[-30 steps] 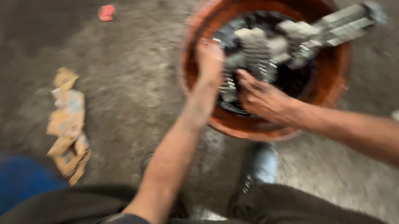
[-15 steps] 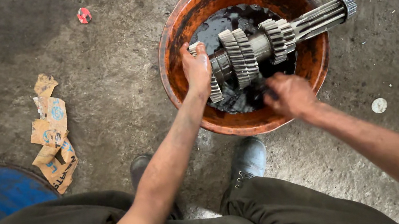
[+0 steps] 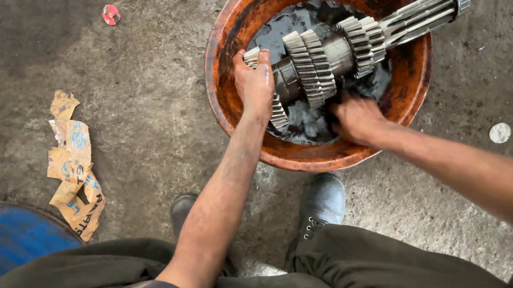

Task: The person cleans a large metal gear assembly by hand, scrubbing it in a bucket of dark liquid. They rotate the gears to clean different sections and use a rag to wipe the teeth and surfaces. The person briefly interacts with a dog before returning to the cleaning task.

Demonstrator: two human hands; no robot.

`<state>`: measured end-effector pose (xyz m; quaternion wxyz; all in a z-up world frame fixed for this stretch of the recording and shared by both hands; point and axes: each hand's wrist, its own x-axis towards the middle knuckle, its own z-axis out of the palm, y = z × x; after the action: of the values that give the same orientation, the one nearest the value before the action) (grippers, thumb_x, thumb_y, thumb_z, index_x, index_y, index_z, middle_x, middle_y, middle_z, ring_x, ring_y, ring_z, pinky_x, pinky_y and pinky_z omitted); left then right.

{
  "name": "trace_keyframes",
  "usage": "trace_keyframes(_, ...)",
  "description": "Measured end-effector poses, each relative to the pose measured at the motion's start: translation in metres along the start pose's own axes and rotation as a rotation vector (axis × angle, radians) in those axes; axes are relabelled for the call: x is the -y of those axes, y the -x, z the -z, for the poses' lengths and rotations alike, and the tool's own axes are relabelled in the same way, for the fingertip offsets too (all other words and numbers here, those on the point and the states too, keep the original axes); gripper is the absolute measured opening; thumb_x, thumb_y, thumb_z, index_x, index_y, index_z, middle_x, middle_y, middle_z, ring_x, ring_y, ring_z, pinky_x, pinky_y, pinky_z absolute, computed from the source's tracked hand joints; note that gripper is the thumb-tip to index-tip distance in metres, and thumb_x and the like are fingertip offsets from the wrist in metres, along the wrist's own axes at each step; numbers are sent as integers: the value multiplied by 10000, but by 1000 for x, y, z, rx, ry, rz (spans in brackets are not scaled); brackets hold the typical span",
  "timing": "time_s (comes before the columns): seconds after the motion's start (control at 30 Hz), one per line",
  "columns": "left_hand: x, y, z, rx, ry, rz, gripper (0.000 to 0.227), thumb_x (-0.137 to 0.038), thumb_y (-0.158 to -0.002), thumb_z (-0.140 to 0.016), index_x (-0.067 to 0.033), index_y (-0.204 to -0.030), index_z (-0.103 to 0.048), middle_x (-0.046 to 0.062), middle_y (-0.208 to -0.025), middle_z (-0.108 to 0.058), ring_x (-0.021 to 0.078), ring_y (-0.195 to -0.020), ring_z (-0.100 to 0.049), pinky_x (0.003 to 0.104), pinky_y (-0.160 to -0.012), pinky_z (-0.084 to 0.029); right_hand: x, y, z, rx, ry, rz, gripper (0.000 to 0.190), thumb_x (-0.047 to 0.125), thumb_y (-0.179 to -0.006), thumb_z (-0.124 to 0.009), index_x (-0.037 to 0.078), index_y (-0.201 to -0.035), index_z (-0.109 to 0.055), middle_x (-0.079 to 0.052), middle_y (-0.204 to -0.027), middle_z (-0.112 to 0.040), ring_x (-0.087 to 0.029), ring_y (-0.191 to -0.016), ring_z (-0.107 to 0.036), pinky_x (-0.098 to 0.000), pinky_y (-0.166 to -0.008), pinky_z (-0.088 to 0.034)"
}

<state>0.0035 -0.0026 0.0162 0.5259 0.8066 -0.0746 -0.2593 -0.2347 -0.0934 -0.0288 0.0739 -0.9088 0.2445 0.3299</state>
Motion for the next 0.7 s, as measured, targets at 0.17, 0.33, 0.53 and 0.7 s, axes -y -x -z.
trace_keyframes(0.17,1,0,-1,-5,22,1,641,-318,-901,-706,27,-1400,-501,266,-1301,-645,381,-1204,-630,431,-1025,-472,-6,-8,1,-69,-49,-96,399,147,-825,-694,26,-1198,-625,-246,-1142,-624,-355,-943,-670,-484,-713,-620)
trace_keyframes(0.33,3,-1,-1,-17,-18,-20,622,-309,-910,-720,29,-1390,-513,271,-1298,-639,389,-1208,-612,435,-1026,-459,15,5,9,-58,-55,17,294,49,-824,-692,9,-1115,-668,-331,-1465,-479,-369,-969,-691,-458,-785,-642)
trace_keyframes(0.53,1,0,1,-28,24,-61,625,-312,-902,-710,42,-1380,-516,274,-1284,-652,400,-1202,-631,440,-1037,-464,-5,34,68,-29,-822,-183,632,75,-830,-716,19,-1429,-520,-260,-1330,-581,-365,-1088,-632,-526,-952,-534)
trace_keyframes(0.7,-1,6,3,-39,-56,-73,639,-320,-898,-709,32,-1395,-513,287,-1278,-656,424,-1211,-623,465,-1042,-458,-1,84,125,-320,-823,-274,409,92,-949,-653,115,-1356,-686,-133,-1155,-733,-259,-998,-692,-430,-877,-609)
